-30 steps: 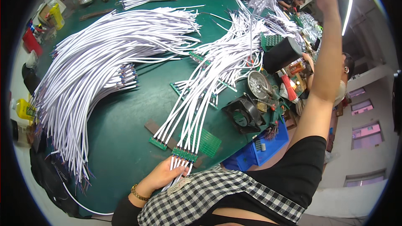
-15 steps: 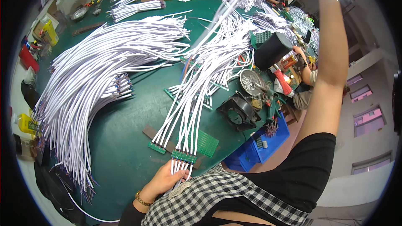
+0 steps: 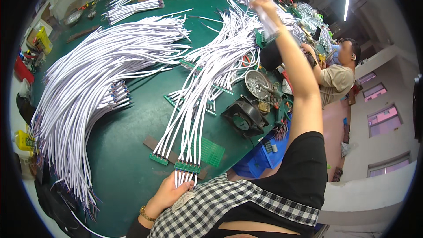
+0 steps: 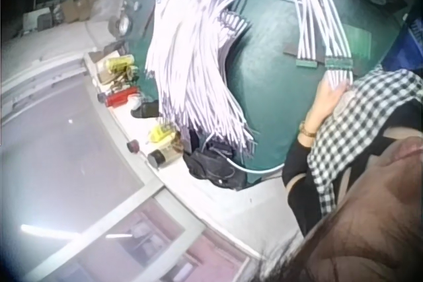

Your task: The person solders multiple white wires onto a green printed circuit board using a soldering iron.

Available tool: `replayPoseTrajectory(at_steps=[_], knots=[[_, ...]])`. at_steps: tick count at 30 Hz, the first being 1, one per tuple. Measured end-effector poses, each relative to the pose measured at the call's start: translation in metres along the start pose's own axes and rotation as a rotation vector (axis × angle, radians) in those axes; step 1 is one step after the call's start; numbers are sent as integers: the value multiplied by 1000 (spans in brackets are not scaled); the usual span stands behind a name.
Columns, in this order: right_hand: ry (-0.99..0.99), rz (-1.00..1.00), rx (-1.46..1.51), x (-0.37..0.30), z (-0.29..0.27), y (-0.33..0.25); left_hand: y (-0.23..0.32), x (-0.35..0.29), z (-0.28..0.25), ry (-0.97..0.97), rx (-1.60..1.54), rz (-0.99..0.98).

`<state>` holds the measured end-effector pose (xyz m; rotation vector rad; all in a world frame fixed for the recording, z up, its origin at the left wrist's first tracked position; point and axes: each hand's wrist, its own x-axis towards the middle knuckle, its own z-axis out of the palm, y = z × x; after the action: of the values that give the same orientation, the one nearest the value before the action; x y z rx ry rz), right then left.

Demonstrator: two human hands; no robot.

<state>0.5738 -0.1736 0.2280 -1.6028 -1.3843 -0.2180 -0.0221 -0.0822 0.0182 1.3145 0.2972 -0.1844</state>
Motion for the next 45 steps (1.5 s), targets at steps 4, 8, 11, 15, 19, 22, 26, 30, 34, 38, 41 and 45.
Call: replayPoseTrajectory(at_steps=[4,8,11,15,19,22,26,30,34,38,41,45], knots=[[-841,27,-815,-73,77,37,-1,-6,2,-40,-102,-48],[-813,208,-835,-77,101,16,-4,-9,5,-13,-274,-112],[-680,410,-851,-72,117,-12,-14,-8,12,82,-375,-89],[-578,-59,-823,-97,134,-108,-15,-4,12,115,-349,-11],[-694,-79,-653,-152,163,-215,-3,3,10,160,-174,43],[-853,-58,-464,-194,176,-265,-1,3,10,298,47,203],[-731,78,4,-241,203,-280,6,-2,7,307,150,232],[-381,183,96,-286,232,-277,16,1,15,422,-64,195],[-277,322,68,-302,243,-278,3,5,7,491,111,222],[-188,521,89,-310,249,-281,9,4,9,520,110,169],[97,704,611,-322,258,-278,15,4,12,496,-161,113],[173,1013,1263,-320,254,-277,16,1,4,412,-341,86]])
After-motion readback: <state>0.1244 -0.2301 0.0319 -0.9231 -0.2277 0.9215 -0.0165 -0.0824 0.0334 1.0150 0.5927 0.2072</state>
